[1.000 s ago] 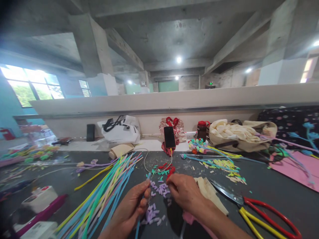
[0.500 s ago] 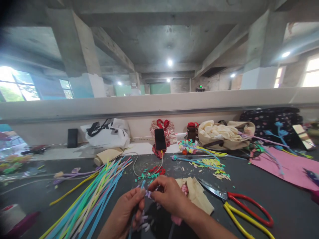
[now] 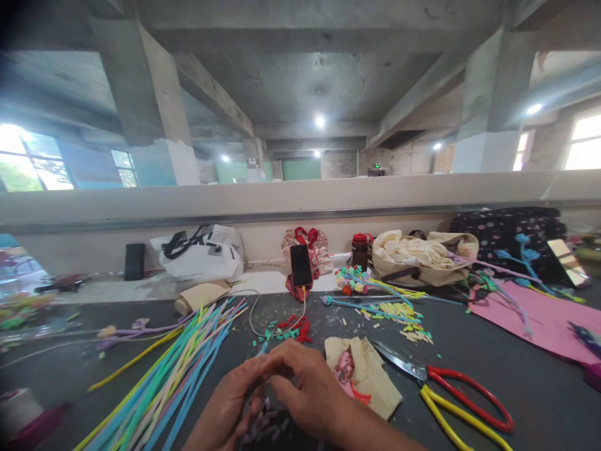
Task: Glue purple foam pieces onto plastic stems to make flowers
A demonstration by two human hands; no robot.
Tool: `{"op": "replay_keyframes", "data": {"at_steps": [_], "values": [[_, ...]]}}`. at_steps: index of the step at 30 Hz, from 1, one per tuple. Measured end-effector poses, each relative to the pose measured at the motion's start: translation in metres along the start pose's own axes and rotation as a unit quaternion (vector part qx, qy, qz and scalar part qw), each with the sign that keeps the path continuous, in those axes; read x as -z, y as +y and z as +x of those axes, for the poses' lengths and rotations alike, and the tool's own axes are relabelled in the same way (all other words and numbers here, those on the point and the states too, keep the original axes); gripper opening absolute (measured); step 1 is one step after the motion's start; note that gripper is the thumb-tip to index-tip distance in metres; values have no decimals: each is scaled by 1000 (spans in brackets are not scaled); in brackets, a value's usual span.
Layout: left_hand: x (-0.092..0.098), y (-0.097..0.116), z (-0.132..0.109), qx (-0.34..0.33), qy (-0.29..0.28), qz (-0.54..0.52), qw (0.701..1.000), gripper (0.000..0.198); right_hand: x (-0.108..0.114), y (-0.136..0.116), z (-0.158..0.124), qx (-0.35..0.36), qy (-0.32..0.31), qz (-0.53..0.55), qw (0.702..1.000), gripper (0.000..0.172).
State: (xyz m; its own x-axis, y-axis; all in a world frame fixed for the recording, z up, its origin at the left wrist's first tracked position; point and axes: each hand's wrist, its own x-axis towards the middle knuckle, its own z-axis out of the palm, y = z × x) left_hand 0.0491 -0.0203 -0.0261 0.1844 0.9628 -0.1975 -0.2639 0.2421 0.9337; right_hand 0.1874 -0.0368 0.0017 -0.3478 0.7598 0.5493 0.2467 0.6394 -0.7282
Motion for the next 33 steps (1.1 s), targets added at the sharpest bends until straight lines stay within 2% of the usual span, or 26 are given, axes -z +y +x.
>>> {"op": "replay_keyframes", "data": {"at_steps": [5,7,12,17,22,27,30,33], "values": [[-3,-2,1,-29,-64,30,997,39,1,8,2,-45,4,72,996,13],[-2,-2,3,-27,-72,37,996,40,4,11,4,-72,13,108,991,11],[2,3,3,-8,-21,25,999,39,18,21,10,-132,54,115,983,11],[2,12,-3,-29,17,29,999,37,30,28,13,-171,30,135,976,12],[2,14,-1,-40,40,-2,998,38,24,11,11,-180,-27,170,969,12],[-4,11,-1,-14,-4,-29,999,32,11,-4,12,-160,-96,249,950,18],[-7,10,-2,-1,-38,-12,999,32,13,-5,13,-156,-86,244,953,21],[-3,9,-1,-2,-29,16,999,33,23,-1,14,-154,-49,208,965,20]]}}
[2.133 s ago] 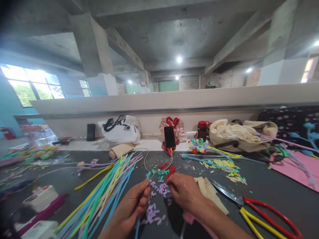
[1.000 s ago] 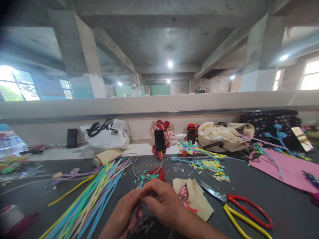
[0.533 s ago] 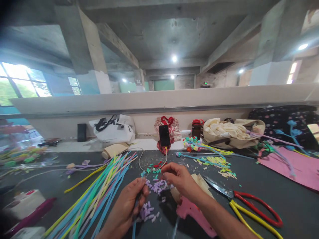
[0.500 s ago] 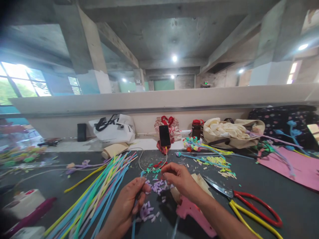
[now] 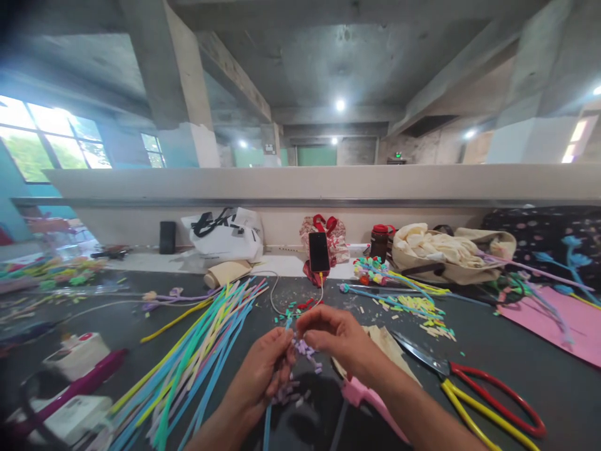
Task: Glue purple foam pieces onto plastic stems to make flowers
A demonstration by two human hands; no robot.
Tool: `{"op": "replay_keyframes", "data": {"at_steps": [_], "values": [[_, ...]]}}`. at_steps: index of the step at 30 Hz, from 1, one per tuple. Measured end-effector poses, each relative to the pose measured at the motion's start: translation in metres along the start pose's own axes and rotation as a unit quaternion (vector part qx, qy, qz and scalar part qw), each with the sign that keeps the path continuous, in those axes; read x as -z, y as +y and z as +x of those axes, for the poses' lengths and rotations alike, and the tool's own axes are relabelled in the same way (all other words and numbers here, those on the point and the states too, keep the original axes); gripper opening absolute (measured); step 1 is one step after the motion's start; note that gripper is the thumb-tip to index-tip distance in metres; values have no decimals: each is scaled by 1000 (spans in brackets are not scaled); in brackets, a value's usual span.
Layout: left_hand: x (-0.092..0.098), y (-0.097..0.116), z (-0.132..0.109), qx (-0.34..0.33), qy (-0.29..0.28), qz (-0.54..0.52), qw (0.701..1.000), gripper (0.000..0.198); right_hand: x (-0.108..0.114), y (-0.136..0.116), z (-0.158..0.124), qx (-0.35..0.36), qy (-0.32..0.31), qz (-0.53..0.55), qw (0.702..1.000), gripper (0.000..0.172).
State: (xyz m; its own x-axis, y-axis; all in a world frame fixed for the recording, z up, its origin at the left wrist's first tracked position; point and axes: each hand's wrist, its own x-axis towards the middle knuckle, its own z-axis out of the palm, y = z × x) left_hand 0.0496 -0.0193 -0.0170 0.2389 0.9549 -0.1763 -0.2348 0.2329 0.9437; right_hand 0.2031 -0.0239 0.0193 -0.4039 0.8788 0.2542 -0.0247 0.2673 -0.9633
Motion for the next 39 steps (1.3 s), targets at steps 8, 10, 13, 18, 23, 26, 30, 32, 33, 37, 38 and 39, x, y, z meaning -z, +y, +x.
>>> {"op": "replay_keyframes", "data": {"at_steps": [8,10,13,18,23,26,30,32,33,37,38,39], "values": [[9,4,-1,-10,14,-1,1000,35,35,4,-1,7,144,-111,983,22],[9,7,-2,-8,21,-6,1000,34,47,8,1,16,196,-133,971,25],[11,9,-2,-14,32,-17,999,32,67,13,3,31,264,-155,951,28],[14,9,-2,-25,27,-26,999,32,92,18,4,63,369,-242,895,34],[13,10,-2,-19,23,-19,999,33,75,20,5,84,306,-337,887,27],[12,10,-3,-13,17,-22,1000,33,43,19,3,74,183,-359,912,20],[8,7,-6,1,-16,-26,1000,33,3,23,-2,84,36,-431,898,36],[6,6,-7,11,-35,-30,999,33,-8,28,-3,85,-8,-478,874,37],[5,6,-8,16,-42,-35,998,33,-11,31,-3,84,-17,-492,866,31],[13,12,-6,19,-60,-97,993,34,-2,40,0,75,-10,-513,855,12],[16,15,-6,12,-61,-120,991,34,4,41,1,72,-3,-512,856,11],[21,18,-5,3,-59,-144,988,34,11,41,2,69,3,-511,857,11]]}}
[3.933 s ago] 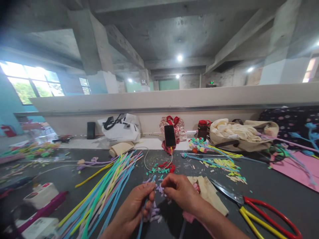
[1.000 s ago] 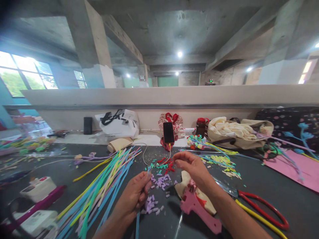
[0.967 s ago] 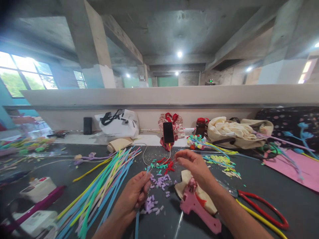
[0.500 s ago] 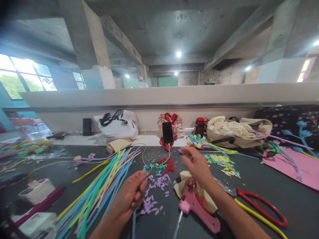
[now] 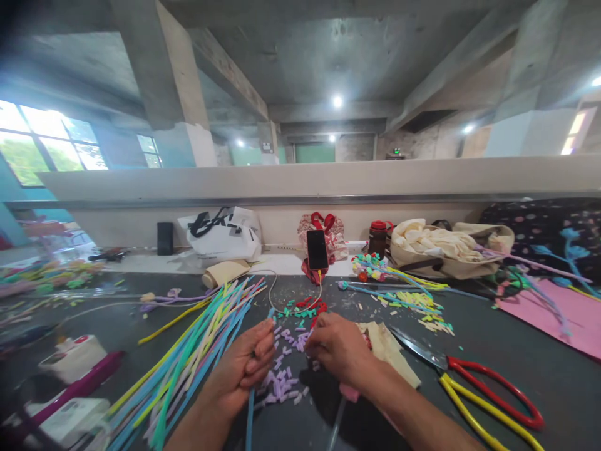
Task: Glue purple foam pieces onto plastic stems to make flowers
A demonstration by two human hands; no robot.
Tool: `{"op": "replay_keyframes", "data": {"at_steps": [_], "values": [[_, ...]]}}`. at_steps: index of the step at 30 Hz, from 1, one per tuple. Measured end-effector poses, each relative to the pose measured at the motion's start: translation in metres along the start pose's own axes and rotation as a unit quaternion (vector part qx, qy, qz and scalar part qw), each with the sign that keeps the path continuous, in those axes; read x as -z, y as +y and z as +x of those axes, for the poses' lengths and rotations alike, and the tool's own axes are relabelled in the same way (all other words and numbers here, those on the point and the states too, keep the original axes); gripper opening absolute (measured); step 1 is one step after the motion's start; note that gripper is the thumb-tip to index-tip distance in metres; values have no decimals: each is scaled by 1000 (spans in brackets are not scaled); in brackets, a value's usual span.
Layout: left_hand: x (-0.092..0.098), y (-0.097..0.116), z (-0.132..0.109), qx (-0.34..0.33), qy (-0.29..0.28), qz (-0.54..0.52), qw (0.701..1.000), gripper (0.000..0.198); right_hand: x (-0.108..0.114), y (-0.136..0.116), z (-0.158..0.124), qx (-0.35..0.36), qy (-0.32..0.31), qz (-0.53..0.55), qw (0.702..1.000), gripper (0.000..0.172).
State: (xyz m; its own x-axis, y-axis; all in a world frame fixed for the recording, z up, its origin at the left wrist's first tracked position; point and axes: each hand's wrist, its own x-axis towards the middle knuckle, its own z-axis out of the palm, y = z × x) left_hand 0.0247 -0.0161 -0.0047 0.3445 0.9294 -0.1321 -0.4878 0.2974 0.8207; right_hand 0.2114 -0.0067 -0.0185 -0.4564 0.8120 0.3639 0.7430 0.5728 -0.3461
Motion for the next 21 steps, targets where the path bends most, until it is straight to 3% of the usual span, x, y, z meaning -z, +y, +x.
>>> {"op": "replay_keyframes", "data": {"at_steps": [4,7,12,17,21], "values": [[9,17,-1,-65,38,-45,996,31,14,24,0,-26,14,-2,1000,16],[10,20,-1,-102,73,-56,991,28,18,27,-1,-31,19,1,999,18],[8,7,2,-11,49,36,998,31,17,6,-3,18,13,53,998,37],[0,-5,1,0,25,96,995,31,19,1,-1,16,45,83,995,20],[-6,-10,0,4,5,108,994,30,16,0,-2,-2,64,101,993,17]]}}
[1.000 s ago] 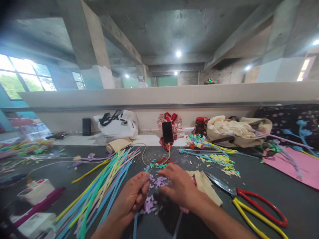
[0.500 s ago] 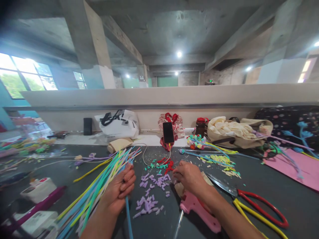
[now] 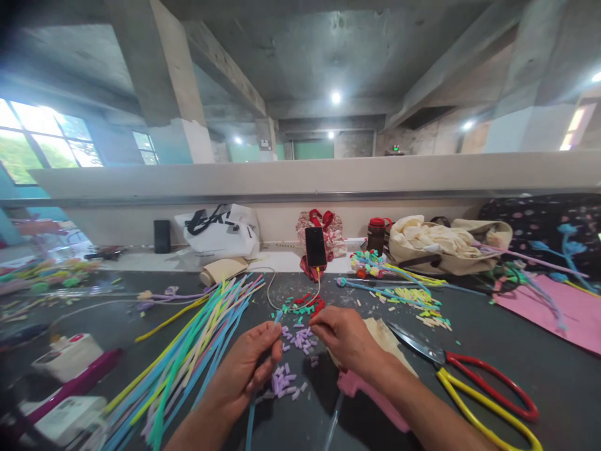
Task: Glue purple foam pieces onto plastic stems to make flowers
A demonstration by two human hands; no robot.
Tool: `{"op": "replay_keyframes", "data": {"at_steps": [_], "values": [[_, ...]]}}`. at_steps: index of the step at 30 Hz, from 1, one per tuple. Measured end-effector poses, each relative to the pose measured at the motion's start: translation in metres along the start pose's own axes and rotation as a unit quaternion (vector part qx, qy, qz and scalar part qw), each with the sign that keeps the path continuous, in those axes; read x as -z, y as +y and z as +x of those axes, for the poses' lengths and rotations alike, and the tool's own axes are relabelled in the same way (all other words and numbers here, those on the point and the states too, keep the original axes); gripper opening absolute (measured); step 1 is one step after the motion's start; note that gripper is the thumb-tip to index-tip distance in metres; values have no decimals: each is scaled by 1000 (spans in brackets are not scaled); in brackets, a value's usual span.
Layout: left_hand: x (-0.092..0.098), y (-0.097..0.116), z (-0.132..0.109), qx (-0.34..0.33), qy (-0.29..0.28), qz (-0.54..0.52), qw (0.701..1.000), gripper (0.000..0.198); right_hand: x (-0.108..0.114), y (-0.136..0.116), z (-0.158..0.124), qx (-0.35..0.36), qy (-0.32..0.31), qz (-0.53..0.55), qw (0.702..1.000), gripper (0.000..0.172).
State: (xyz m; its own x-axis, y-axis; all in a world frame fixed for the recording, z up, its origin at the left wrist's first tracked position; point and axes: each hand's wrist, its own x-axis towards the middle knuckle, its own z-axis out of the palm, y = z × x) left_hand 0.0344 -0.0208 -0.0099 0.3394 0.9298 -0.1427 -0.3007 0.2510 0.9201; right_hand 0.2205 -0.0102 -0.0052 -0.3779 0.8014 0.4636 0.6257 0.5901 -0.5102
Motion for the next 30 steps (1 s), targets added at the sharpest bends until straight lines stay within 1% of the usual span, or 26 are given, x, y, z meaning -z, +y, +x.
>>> {"op": "replay_keyframes", "data": {"at_steps": [3,6,10,12,15,17,18,20,22,23,24,26,30], "values": [[-3,-2,0,0,6,13,1000,29,-4,-4,-1,3,1,24,1000,19],[-4,-2,0,-5,19,19,1000,29,-4,-10,-1,-8,-10,45,999,17],[-3,-3,2,-25,57,13,998,30,0,-20,-2,-17,-18,69,997,14],[-3,-5,4,-36,70,4,997,30,0,-25,-3,-16,-19,104,994,15],[-8,-10,5,-28,53,7,998,29,-3,-30,-4,-12,-24,181,983,16],[-11,-12,5,-15,29,16,999,30,-4,-33,-3,-25,-26,244,969,14],[-12,-13,5,-11,19,18,1000,30,-4,-34,-3,-46,-28,284,957,13],[-12,-12,5,-6,8,19,1000,30,-2,-35,-1,-107,-37,372,921,12],[-10,-11,6,-1,5,19,1000,30,1,-32,1,-164,-45,454,874,14],[-8,-10,6,-1,5,18,1000,31,2,-29,3,-182,-45,482,856,17],[-6,-10,6,0,6,16,1000,31,3,-25,4,-192,-41,499,844,19],[-3,-8,6,1,9,7,1000,30,6,-17,5,-201,-25,509,837,21],[0,-4,6,0,19,-15,1000,29,12,-3,6,-218,16,478,851,22]]}}
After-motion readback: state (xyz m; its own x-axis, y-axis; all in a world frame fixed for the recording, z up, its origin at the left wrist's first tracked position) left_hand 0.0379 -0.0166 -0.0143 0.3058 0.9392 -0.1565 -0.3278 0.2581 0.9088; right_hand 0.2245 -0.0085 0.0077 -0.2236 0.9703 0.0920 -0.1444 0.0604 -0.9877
